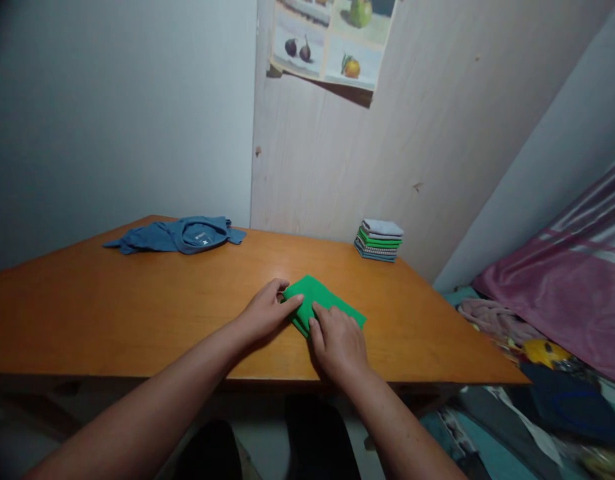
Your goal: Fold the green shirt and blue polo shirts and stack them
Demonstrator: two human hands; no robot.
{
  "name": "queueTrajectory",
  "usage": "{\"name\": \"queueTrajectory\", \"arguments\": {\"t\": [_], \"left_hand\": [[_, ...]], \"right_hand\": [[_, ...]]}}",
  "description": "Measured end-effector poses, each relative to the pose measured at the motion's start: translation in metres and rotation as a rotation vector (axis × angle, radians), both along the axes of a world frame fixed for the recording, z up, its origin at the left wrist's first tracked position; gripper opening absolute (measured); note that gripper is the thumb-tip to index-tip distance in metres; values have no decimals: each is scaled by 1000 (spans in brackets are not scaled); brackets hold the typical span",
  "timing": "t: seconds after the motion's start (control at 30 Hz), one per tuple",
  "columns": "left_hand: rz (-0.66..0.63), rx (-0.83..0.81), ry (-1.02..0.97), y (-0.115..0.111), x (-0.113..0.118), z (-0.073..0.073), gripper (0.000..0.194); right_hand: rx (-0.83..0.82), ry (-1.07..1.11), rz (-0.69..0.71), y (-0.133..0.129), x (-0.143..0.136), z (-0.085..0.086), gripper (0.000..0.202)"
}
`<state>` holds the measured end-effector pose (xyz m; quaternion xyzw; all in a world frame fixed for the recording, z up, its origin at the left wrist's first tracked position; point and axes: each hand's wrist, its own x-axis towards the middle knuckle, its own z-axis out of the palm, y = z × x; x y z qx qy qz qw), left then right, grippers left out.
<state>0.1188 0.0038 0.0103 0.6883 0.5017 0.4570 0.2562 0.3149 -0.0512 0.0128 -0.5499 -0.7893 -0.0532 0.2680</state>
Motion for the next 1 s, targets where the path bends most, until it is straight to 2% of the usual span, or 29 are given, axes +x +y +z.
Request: {"name": "queueTrajectory", "arguments": {"t": [0.1,0.2,0.27,0.37,0.47,0.53,0.6,0.7,0.77,0.83,1.0], "left_hand": [[-80,-53,77,10,4,-5,33],[-57,-71,99,14,2,-9,30],[-54,-75,98,13,0,-10,30],[-23,-82,116,1,-1,-6,30],[35,-107,145,-23,0,0,32],[25,-124,121,-41,2,1,34],[-30,-151,45,-56,3,0,34],[-163,-214,-83,-67,1,-5,28],[-224,-246,-107,-66,-6,-6,20],[-211,-245,-82,-59,-16,-6,12],[-71,-208,2,-30,-36,-5,12]], "right_hand": [[-27,369,61,4,25,11,40],[29,560,-112,-1,50,16,42],[-42,526,-208,-7,60,13,45],[-170,365,-214,-15,62,1,47],[-123,177,-199,-17,60,-5,44],[-48,100,-203,-15,60,0,40],[33,88,-125,-14,57,11,39],[10,56,189,-13,43,27,51],[-79,-22,348,-12,30,31,71],[-132,-69,371,-10,19,28,85],[-177,31,275,-2,16,14,67]]}}
